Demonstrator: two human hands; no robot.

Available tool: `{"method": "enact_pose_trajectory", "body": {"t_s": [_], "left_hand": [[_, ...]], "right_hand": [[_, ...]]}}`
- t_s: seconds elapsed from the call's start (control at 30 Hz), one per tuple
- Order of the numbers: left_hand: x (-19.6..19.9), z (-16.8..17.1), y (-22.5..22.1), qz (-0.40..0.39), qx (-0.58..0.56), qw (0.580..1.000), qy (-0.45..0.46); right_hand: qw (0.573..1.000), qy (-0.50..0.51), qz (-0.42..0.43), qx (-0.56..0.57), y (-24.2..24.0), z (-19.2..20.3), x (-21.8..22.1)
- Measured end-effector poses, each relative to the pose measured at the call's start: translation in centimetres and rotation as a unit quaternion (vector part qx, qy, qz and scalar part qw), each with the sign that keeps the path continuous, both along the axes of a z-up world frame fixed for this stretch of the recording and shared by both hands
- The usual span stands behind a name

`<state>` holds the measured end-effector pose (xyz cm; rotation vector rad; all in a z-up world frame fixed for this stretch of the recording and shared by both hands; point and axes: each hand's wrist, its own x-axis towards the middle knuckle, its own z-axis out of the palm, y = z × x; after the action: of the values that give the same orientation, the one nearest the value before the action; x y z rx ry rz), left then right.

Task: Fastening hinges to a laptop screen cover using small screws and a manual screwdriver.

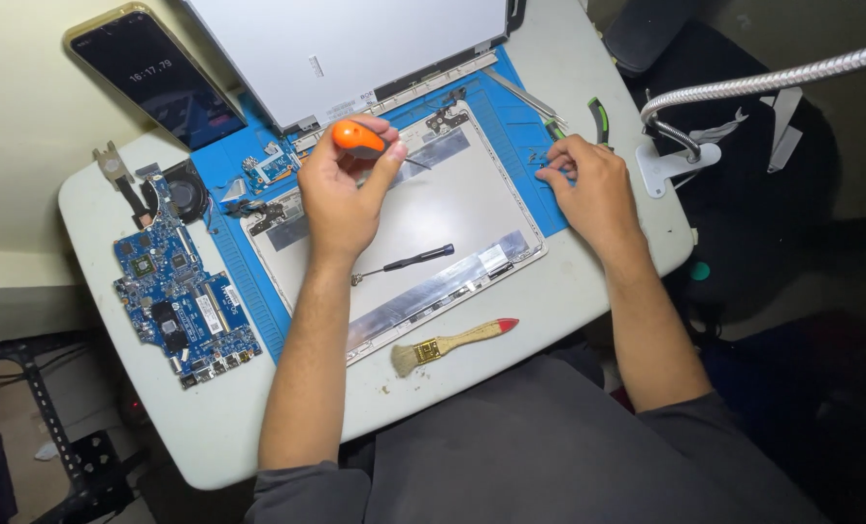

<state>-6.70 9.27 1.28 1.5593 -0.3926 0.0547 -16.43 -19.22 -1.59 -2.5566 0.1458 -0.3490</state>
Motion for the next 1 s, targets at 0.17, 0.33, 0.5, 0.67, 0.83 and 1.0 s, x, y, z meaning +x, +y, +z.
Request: {"method": "enact_pose_trajectory", "body": {"t_s": [0.17, 0.33, 0.5, 0.67, 0.83, 1.0], "left_hand": [[-0.7, -0.8, 0.6, 0.016, -0.008, 1.0, 0.012], [-1.1, -0.7, 0.9, 0.028, -0.025, 0.999, 0.014], [-1.1, -1.1, 1.3, 0.044, -0.054, 0.997, 0.022], [-0.6, -2.6, 1.6, 0.068, -0.089, 0.994, 0.015], [-0.7, -3.7, 1.4, 0.09, -0.095, 0.991, 0.001], [-1.1, -4.5, 2.0, 0.104, -0.1, 0.989, 0.013]], "right_hand": [[0.998, -0.004, -0.054, 0.039, 0.7, -2.2, 0.0], [0.994, -0.008, -0.092, 0.052, 1.3, -2.4, 0.2], [0.995, -0.056, -0.06, 0.048, 1.8, -1.7, 0.1], [0.968, -0.12, -0.001, 0.221, 3.9, 0.2, 1.4], [0.985, -0.141, 0.063, 0.074, 5.1, -1.6, 5.8], [0.97, -0.156, 0.107, -0.155, 5.6, -5.3, 10.5]]}}
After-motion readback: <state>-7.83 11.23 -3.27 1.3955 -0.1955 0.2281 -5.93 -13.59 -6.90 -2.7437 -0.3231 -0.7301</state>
